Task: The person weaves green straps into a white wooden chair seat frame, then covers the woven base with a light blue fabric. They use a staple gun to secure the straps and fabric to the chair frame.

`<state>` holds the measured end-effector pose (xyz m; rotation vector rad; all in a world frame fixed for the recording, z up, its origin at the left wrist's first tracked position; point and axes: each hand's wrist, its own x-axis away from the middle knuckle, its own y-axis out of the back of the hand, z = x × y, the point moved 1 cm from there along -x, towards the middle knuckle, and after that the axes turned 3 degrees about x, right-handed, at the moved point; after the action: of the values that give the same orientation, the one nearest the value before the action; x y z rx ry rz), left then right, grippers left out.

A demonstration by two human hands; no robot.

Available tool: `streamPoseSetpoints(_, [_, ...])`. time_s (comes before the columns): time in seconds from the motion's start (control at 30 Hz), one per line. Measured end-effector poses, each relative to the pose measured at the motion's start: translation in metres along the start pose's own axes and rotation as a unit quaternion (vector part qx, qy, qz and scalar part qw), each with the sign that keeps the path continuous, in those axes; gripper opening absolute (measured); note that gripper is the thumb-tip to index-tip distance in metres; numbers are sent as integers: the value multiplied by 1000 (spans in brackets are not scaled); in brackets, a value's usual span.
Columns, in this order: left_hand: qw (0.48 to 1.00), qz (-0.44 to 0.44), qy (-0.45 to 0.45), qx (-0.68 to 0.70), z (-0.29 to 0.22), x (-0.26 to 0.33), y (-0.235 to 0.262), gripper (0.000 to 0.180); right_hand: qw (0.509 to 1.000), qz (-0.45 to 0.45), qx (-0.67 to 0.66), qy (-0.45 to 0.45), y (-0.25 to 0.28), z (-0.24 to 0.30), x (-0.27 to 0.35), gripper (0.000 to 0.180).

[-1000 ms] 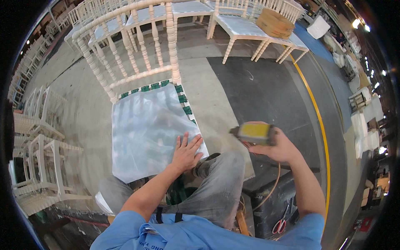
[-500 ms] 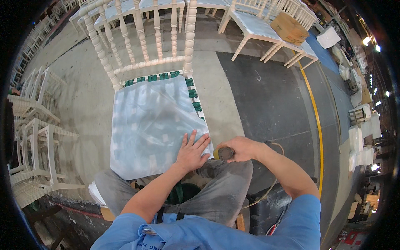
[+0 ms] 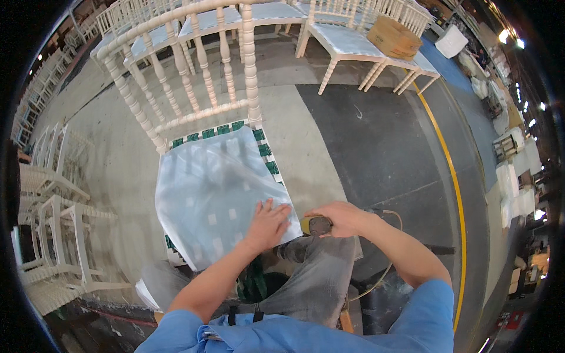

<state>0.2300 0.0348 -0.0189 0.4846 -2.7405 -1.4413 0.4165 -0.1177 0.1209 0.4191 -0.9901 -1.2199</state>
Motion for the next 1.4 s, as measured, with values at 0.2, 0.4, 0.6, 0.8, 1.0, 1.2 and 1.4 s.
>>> streamPoseSetpoints(0.2, [985,-164,44,-24,58,-84,45,36,997,-60,-49,-18,25,-5,23,67])
streamPoseSetpoints(0.4, [991,-74,62,-97,93,-119,40,22,995,-85,-40,-19,28,-18,37,69])
streamPoseSetpoints(0.6, [990,-127,23,-58,93,-146,53,14,991,-109,-71,-15,32,-26,40,70])
streamPoseSetpoints(0.8, [973,-230,27,-16,75,-136,58,22,991,-116,-64,-19,36,-33,26,68])
streamPoseSetpoints(1.0, [996,-38,-27,-70,34,-75,16,44,994,-80,-80,-6,38,-39,-3,66])
streamPoseSetpoints(1.2, [994,-19,8,-108,45,-63,1,57,999,-9,-39,7,46,-35,-52,66])
streamPoseSetpoints(1.4, [993,4,7,-115,49,-59,2,60,998,51,26,20,48,-29,-81,65])
